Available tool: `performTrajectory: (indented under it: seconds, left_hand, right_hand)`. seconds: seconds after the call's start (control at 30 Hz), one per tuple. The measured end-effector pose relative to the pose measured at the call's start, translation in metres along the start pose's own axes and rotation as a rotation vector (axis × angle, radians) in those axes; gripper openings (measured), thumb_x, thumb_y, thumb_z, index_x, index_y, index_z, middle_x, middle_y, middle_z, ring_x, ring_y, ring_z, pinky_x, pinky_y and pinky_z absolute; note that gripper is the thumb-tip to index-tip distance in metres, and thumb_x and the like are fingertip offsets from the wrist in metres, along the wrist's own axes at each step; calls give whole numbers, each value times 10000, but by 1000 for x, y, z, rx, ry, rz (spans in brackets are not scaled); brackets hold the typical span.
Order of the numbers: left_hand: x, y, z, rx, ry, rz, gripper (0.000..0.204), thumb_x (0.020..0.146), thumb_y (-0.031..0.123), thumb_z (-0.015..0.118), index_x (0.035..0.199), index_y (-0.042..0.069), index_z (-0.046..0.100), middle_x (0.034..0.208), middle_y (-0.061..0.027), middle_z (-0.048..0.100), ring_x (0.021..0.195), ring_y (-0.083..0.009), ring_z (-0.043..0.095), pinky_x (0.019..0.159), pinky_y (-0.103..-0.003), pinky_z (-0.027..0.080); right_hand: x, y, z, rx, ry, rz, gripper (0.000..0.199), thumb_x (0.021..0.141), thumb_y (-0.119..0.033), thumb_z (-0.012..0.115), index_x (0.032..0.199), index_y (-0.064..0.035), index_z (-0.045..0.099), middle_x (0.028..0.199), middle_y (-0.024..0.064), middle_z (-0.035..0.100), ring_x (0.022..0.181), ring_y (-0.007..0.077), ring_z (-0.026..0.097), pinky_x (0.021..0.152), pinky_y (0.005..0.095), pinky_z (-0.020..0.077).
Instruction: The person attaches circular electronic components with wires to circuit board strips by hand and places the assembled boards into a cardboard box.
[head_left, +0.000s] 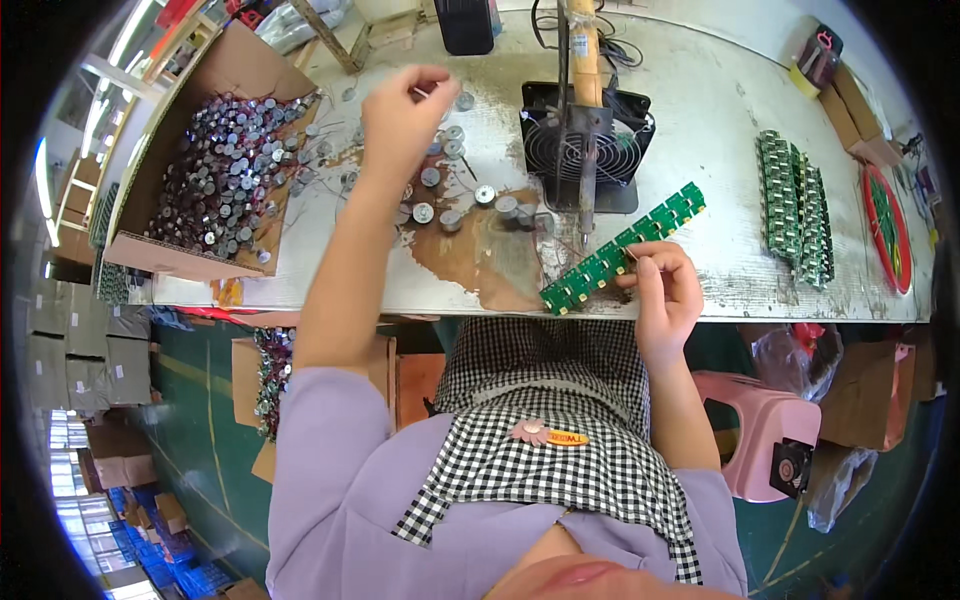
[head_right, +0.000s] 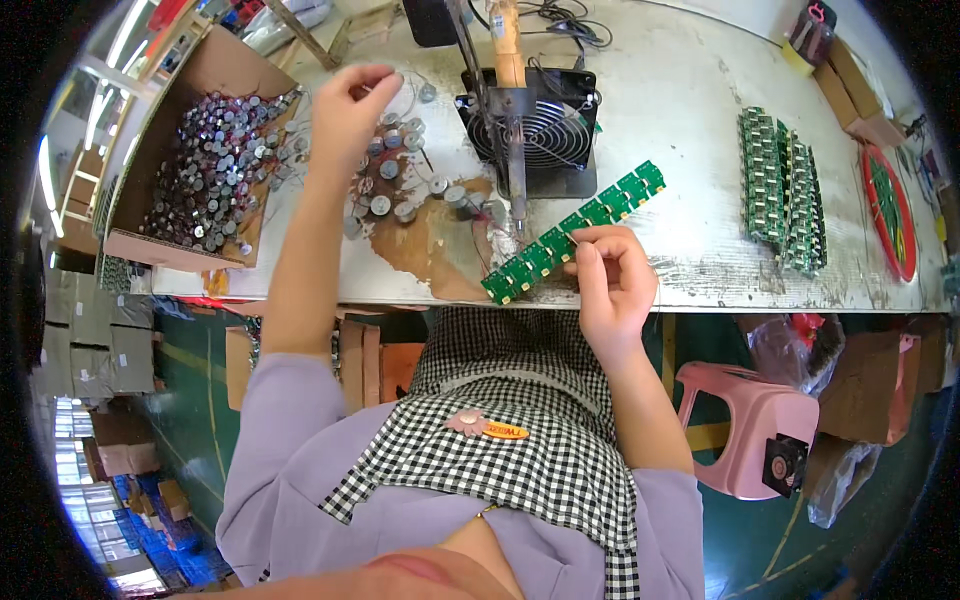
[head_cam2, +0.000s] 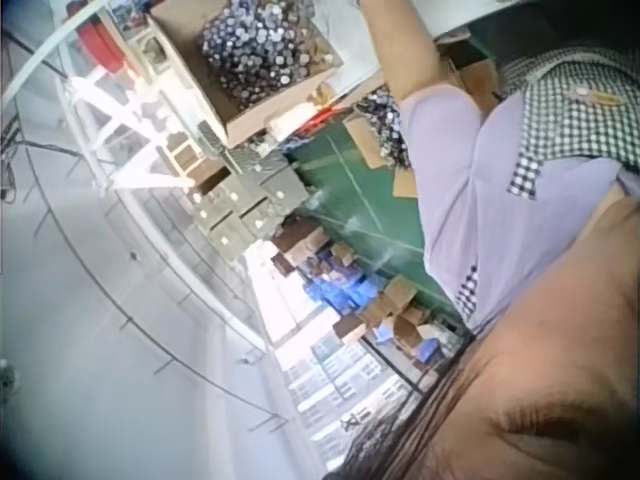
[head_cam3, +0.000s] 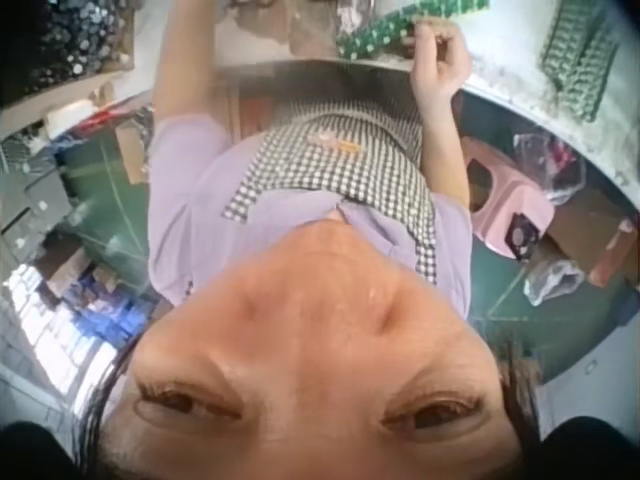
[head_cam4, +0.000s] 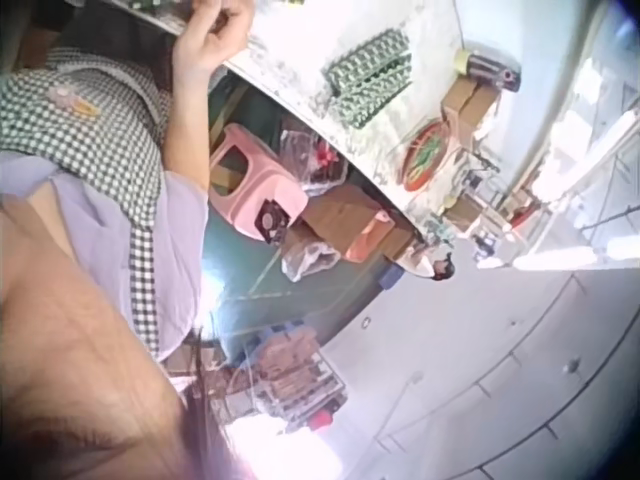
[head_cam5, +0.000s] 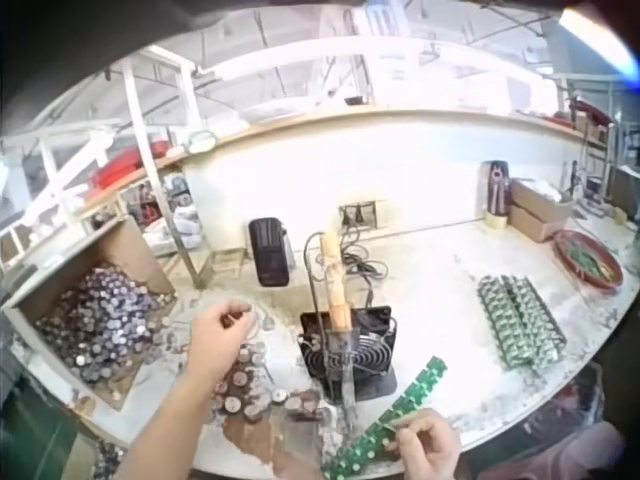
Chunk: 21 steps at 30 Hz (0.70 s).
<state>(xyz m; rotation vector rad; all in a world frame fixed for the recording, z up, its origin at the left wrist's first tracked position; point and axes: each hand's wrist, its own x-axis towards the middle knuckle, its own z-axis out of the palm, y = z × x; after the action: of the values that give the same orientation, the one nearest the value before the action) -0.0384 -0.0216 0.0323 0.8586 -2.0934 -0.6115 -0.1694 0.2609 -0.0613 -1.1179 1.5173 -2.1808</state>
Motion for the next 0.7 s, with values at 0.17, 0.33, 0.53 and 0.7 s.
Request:
performTrajectory:
  seconds: [0.17, 0.33, 0.53, 0.7]
  left_hand:
    - [52, -46, 38, 979, -294, 80, 210, 763, 277, 678, 903, 127, 724, 1025, -102, 688, 1096, -349, 549, 905, -555, 405]
    - [56, -68, 52, 806, -305, -197, 210, 731, 266, 653, 858, 110, 715, 1065, -121, 674, 1168, -354, 497, 945, -577, 359]
    - [30, -46, 9, 478, 227, 311, 142, 790, 146, 609, 861, 31, 653, 1068, -153, 652, 1018, -305, 584, 836, -416, 454]
    - [-53, 14, -12, -622, -53, -192, 29, 830, 48, 595, 808, 29, 598, 886, -77, 645, 658, -125, 563, 606, -227, 429]
  right_hand:
    - [2, 0, 0, 61, 6, 35, 54, 886, 37, 576, 846, 30, 541, 983, 135, 611, 713, 99, 589, 623, 211, 478]
    - [5, 3, -3, -238, -56, -160, 54, 829, 66, 630, 840, 37, 586, 958, 152, 624, 706, 152, 581, 638, 250, 474]
    - [6, 5, -2, -293, -87, -286, 56, 846, 50, 630, 859, 43, 577, 975, 161, 620, 689, 153, 578, 615, 236, 467]
    - [0, -2, 0, -75, -109, -102, 21, 905, 47, 537, 924, 49, 527, 1060, 172, 582, 747, 130, 583, 690, 236, 500]
